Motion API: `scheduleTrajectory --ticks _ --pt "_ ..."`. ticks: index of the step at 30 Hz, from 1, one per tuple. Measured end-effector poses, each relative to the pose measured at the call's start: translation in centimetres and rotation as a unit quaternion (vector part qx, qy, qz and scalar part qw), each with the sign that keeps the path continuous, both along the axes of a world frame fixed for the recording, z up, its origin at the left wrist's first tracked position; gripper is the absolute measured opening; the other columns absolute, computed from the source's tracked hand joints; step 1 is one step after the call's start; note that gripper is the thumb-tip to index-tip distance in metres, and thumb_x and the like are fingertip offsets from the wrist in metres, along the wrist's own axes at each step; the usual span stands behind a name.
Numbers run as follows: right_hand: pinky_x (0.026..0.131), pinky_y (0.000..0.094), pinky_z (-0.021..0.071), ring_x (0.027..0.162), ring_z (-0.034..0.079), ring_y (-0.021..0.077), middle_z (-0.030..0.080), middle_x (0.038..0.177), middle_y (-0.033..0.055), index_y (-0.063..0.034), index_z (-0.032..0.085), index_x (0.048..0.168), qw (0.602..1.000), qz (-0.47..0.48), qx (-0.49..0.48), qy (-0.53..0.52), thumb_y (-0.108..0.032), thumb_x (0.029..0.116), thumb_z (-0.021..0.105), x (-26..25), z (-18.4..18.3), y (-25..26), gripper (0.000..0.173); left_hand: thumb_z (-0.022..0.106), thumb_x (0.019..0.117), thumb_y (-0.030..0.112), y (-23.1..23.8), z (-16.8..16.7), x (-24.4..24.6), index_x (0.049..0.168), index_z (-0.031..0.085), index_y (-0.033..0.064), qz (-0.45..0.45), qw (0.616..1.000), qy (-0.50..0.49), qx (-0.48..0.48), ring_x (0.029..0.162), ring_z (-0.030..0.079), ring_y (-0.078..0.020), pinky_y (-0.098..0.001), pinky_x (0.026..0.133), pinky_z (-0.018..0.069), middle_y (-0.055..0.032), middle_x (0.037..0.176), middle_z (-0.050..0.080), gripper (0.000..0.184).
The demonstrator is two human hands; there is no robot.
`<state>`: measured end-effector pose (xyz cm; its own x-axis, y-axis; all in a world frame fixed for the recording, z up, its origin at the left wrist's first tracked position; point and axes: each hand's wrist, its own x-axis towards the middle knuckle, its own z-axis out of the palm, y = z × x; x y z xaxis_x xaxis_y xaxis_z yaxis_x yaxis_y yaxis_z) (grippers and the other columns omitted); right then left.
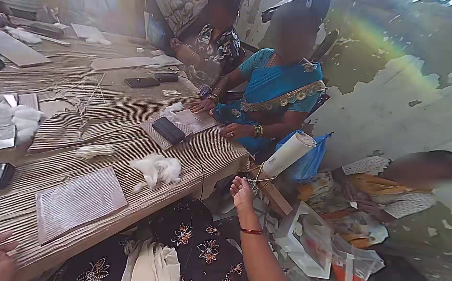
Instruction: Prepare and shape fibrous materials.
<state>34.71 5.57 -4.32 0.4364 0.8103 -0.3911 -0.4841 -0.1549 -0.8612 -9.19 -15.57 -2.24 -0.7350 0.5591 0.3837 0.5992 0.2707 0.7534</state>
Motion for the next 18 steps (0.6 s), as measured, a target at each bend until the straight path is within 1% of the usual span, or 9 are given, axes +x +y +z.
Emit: scheduleTrajectory --ticks 2,3,5,7,8,10,12,16,18 --pt "0.058 0.0243 0.0504 0.065 0.061 0.0100 0.067 0.087 0.0073 0.0029 0.063 0.115 0.991 0.032 0.010 -0.130 -0.026 0.1137 0.037 0.1 -0.2 -0.2 0.039 0.034 0.1069 0.002 -0.2 -0.3 -0.4 0.129 0.055 -0.0178 -0.008 1.000 0.000 0.009 0.075 0.061 -0.0034 -0.0183 0.072 0.0499 -0.0202 0.103 0.068 0.036" --pt "0.068 0.0294 0.0513 0.077 0.063 0.0141 0.068 0.099 0.0117 0.0045 0.063 0.122 0.972 0.078 0.006 -0.220 -0.023 0.1133 0.038 0.4 -0.4 -0.5 0.038 0.033 0.1071 0.002 -0.5 -0.5 -0.6 0.131 0.055 -0.0176 -0.012 1.000 0.010 0.009 0.077 0.063 -0.0048 -0.0187 0.074 0.0511 -0.0224 0.106 0.069 0.037" --pt "0.086 0.0436 0.0529 0.097 0.068 0.0255 0.070 0.116 0.0190 0.0041 0.064 0.127 0.897 0.176 -0.024 -0.406 -0.022 0.1107 0.045 0.5 -0.4 -1.0 0.036 0.033 0.1068 0.001 -0.7 -0.3 -0.6 0.128 0.056 -0.0183 -0.011 1.000 0.020 0.009 0.080 0.064 -0.0122 -0.0236 0.076 0.0514 -0.0271 0.109 0.068 0.037" --pt "0.097 0.0528 0.0492 0.111 0.067 0.0325 0.070 0.119 0.0205 -0.0002 0.068 0.124 0.788 0.258 -0.080 -0.554 -0.028 0.1089 0.049 -0.9 1.4 -2.1 0.037 0.034 0.1065 0.002 -1.1 -0.3 -0.7 0.122 0.058 -0.0175 -0.001 1.000 0.026 0.006 0.082 0.066 -0.0221 -0.0320 0.078 0.0540 -0.0299 0.109 0.068 0.035" --pt "0.100 0.0546 0.0483 0.115 0.066 0.0337 0.070 0.120 0.0201 -0.0021 0.069 0.122 0.741 0.291 -0.096 -0.598 -0.030 0.1083 0.049 -1.8 2.5 -2.5 0.037 0.034 0.1070 0.003 -1.1 -0.5 -1.0 0.120 0.059 -0.0176 -0.001 1.000 0.029 0.011 0.083 0.068 -0.0283 -0.0381 0.080 0.0551 -0.0318 0.108 0.068 0.035" --pt "0.098 0.0530 0.0487 0.112 0.067 0.0325 0.071 0.115 0.0189 -0.0025 0.071 0.118 0.699 0.339 -0.074 -0.625 -0.031 0.1086 0.049 -3.8 4.2 -3.5 0.037 0.035 0.1077 0.005 -1.5 -0.7 -1.4 0.120 0.059 -0.0174 -0.003 0.999 0.032 0.017 0.086 0.069 -0.0363 -0.0465 0.083 0.0553 -0.0339 0.110 0.068 0.035" --pt "0.090 0.0481 0.0506 0.098 0.068 0.0283 0.071 0.103 0.0171 -0.0003 0.072 0.110 0.692 0.377 0.013 -0.616 -0.028 0.1081 0.049 -5.7 5.4 -4.0 0.036 0.035 0.1079 0.007 -1.7 -0.2 -1.4 0.121 0.058 -0.0167 -0.006 1.000 0.025 0.012 0.090 0.070 -0.0379 -0.0493 0.086 0.0544 -0.0337 0.113 0.068 0.036" --pt "0.079 0.0419 0.0507 0.081 0.064 0.0229 0.069 0.088 0.0156 0.0037 0.073 0.098 0.648 0.448 0.209 -0.579 -0.024 0.1040 0.056 -10.5 7.0 -5.3 0.033 0.039 0.1072 0.010 -2.4 1.0 -0.9 0.120 0.060 -0.0156 -0.040 0.999 0.017 -0.019 0.099 0.069 -0.0453 -0.0579 0.092 0.0514 -0.0353 0.115 0.067 0.035" --pt "0.078 0.0392 0.0512 0.080 0.064 0.0204 0.070 0.088 0.0145 0.0032 0.073 0.098 0.618 0.492 0.278 -0.546 -0.023 0.1036 0.057 -13.4 7.3 -5.8 0.032 0.041 0.1060 0.010 -3.3 1.1 -0.5 0.118 0.061 -0.0145 -0.052 0.998 0.030 -0.020 0.099 0.069 -0.0474 -0.0607 0.091 0.0515 -0.0356 0.113 0.067 0.033"
